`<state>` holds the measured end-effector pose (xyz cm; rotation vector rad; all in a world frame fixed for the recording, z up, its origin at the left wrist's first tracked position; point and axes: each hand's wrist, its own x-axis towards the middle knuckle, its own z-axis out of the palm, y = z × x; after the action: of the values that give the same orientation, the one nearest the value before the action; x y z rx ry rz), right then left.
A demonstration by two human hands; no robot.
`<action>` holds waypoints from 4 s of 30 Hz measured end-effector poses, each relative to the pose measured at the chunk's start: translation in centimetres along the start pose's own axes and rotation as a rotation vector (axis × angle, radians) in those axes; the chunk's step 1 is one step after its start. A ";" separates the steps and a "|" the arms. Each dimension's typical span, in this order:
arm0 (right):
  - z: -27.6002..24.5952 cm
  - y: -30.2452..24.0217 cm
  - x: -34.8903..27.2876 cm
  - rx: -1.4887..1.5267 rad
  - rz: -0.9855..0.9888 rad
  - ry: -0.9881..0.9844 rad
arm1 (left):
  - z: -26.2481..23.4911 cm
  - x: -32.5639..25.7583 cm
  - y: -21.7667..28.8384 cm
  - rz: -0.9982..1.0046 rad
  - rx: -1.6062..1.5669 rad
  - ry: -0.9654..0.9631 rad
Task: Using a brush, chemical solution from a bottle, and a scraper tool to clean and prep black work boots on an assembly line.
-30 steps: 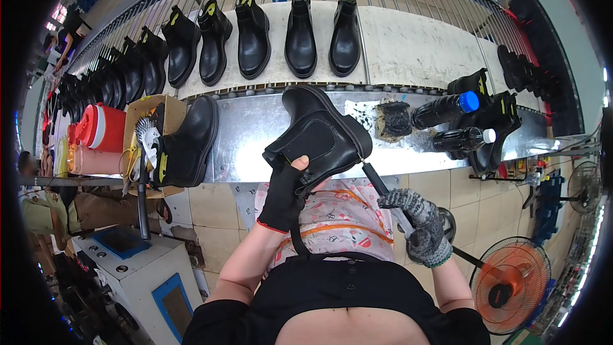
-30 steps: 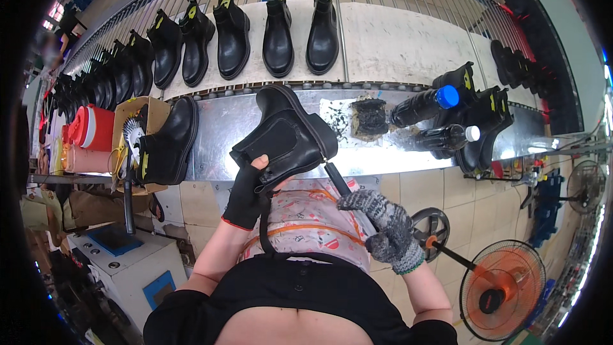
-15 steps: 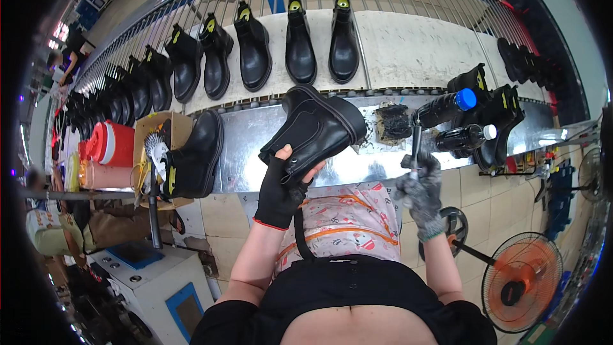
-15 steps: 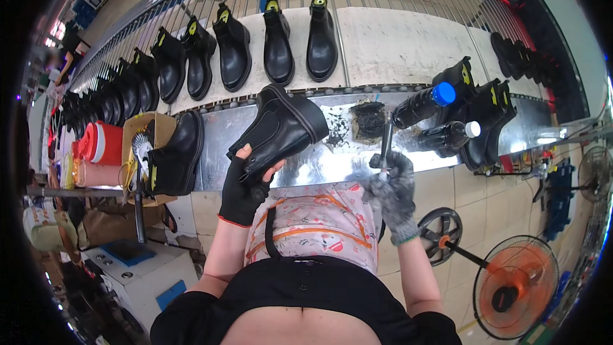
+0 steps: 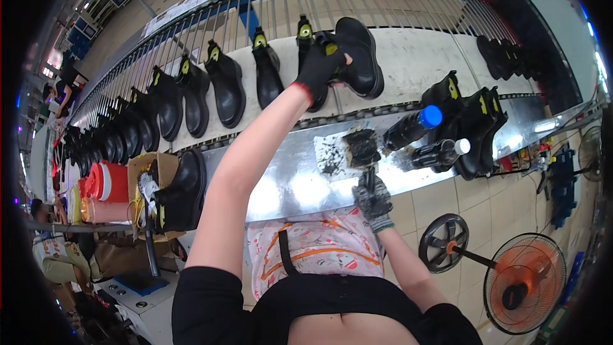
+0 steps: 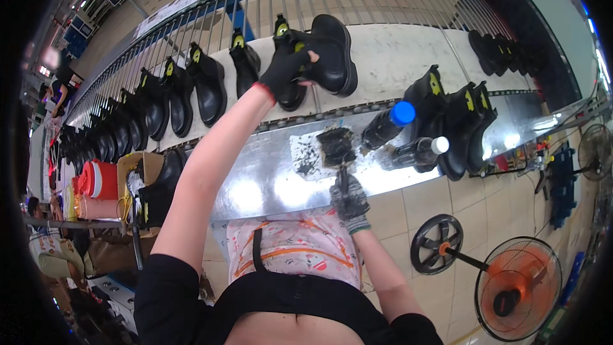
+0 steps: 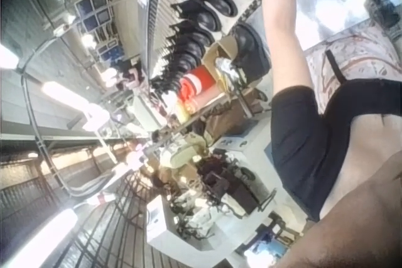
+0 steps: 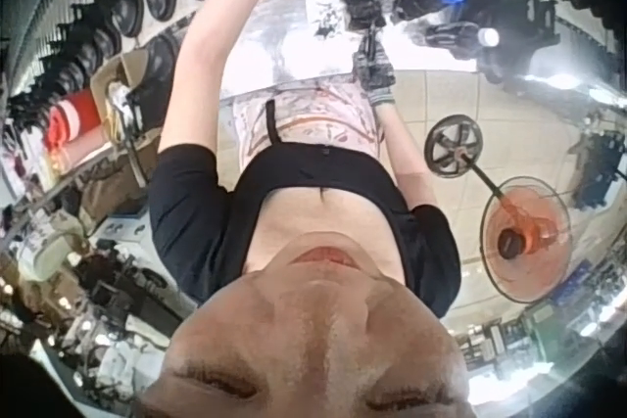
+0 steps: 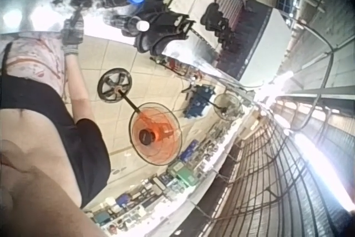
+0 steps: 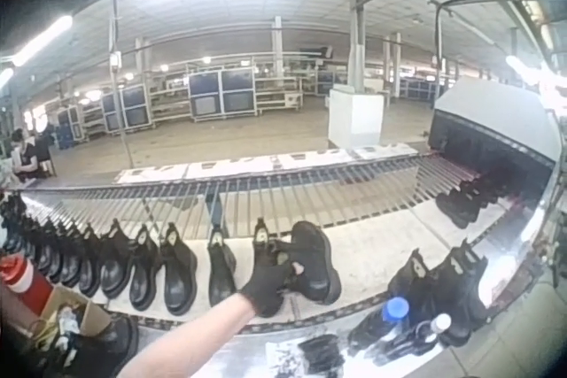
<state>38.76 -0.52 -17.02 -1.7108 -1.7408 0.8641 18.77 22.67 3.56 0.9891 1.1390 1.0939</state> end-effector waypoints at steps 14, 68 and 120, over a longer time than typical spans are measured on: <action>-1.0 -0.7 -0.9 -0.006 -0.246 0.082 | 2.3 8.8 -5.8 0.968 0.909 0.803; -14.1 -18.8 -1.3 0.968 0.166 -0.648 | -12.4 -18.8 -2.8 0.744 -0.222 -0.582; -4.3 -18.8 3.5 0.140 -0.738 -0.625 | -21.6 -15.1 -7.5 0.687 -0.654 -0.238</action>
<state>29.70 3.58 -0.09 -0.6065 -2.3912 1.1747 -2.57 7.43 -4.28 0.9535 0.1801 1.6914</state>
